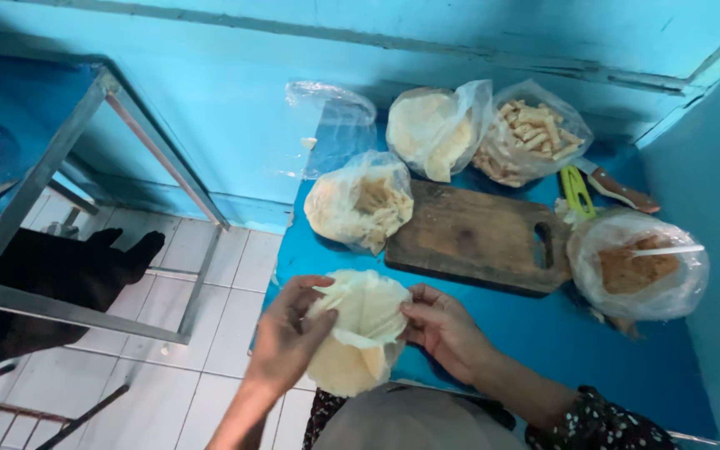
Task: The person sits at a small blue table and handles round flat dough discs, lifting, stacking and pressing them together by hand. They then place a stack on a wooden cutting board and use a knife to cut through the dough pieces, with plastic bags of other ingredients nearby.
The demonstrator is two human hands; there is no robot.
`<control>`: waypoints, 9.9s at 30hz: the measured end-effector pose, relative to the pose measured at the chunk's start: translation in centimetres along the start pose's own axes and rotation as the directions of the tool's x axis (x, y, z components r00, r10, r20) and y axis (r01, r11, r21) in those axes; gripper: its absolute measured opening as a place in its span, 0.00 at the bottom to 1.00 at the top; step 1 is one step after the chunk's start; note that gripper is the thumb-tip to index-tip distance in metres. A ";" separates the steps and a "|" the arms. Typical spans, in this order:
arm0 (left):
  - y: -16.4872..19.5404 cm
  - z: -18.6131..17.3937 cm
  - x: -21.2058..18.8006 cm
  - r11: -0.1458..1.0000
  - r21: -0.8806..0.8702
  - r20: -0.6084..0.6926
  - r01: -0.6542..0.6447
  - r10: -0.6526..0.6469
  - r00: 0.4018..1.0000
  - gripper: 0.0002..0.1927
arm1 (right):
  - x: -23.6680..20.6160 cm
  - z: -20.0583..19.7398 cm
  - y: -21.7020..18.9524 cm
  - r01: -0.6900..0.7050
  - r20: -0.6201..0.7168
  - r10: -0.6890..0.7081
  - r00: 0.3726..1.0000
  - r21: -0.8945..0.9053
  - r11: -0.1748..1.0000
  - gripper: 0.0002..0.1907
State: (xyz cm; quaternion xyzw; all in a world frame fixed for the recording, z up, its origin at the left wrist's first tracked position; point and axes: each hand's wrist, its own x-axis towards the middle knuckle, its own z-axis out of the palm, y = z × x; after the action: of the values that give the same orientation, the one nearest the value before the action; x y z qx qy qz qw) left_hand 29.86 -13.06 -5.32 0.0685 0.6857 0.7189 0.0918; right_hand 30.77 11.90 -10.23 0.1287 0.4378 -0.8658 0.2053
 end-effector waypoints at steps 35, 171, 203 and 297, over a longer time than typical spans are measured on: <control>-0.4 -2.1 2.3 0.415 0.837 0.046 -0.356 0.596 0.802 0.10 | 1.1 4.4 -9.4 0.718 0.853 -0.136 0.503 -0.500 -0.484 0.24; -1.5 -3.5 -2.1 0.411 0.864 0.156 -0.293 0.334 0.930 0.19 | 5.9 1.5 -3.8 0.170 0.215 -0.017 0.977 -0.719 0.674 0.11; 2.1 13.3 16.9 0.980 0.130 0.818 -0.150 -0.021 0.574 0.12 | -4.6 -5.6 -21.9 0.162 0.146 -0.071 0.987 -0.842 0.515 0.13; -2.9 12.9 12.6 -0.007 0.634 0.681 -0.773 0.479 0.554 0.06 | -3.2 -5.7 -11.4 0.272 0.410 -0.628 0.661 -0.911 -0.309 0.05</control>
State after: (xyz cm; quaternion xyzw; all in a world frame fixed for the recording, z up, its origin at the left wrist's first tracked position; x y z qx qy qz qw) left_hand 20.59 2.50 -7.90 0.5047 0.8237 0.1550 -0.2068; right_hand 28.49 23.32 -4.26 -0.1342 0.9404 -0.2515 -0.1853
